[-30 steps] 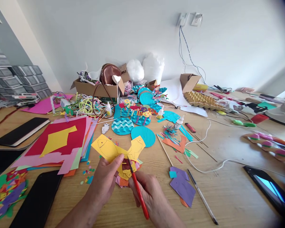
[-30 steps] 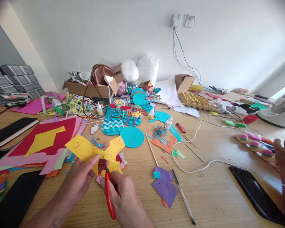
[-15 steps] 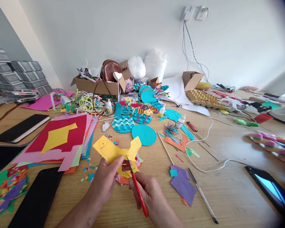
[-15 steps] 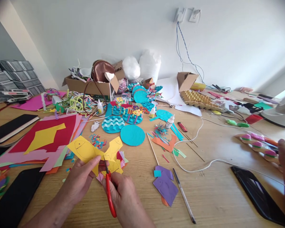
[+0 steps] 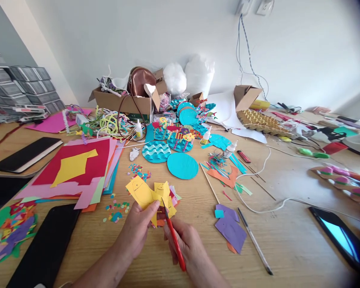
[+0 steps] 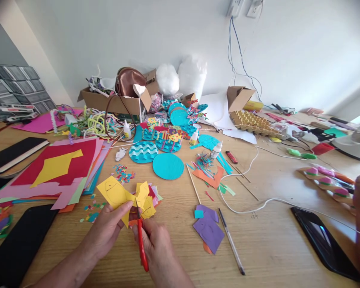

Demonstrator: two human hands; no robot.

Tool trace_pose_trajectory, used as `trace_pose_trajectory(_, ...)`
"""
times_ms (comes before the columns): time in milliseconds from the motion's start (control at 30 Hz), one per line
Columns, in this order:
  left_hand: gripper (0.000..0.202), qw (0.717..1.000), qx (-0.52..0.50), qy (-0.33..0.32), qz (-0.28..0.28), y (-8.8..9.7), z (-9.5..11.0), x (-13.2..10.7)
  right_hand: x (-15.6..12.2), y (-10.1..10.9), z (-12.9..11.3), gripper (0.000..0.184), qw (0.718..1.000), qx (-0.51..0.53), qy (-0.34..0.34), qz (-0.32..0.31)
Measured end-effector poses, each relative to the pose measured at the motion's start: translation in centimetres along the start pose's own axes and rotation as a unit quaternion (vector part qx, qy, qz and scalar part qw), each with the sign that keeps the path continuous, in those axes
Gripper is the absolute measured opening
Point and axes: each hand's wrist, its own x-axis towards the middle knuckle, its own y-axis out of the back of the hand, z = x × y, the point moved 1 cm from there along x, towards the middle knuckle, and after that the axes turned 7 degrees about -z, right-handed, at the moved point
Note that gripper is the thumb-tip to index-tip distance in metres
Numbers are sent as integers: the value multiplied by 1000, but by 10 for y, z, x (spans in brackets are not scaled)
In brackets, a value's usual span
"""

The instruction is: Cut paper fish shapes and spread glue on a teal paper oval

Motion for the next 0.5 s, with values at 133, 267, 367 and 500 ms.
trace_pose_trajectory(133, 22, 1000, -6, 6, -2, 4, -11, 3, -2, -2, 11, 55, 999, 34, -9, -22)
trace_pose_trajectory(267, 26, 1000, -14, -1, -9, 4, -17, 5, -1, -3, 20, 56, 998, 60, -7, -33)
trace_pose_trajectory(367, 26, 1000, -2, 6, -14, 6, -20, 5, -1, -3, 23, 56, 998, 59, -10, -36)
trace_pose_trajectory(500, 25, 997, 63, 45, -25, 17, -17, 6, -4, 0, 23, 54, 996, 75, -31, -37)
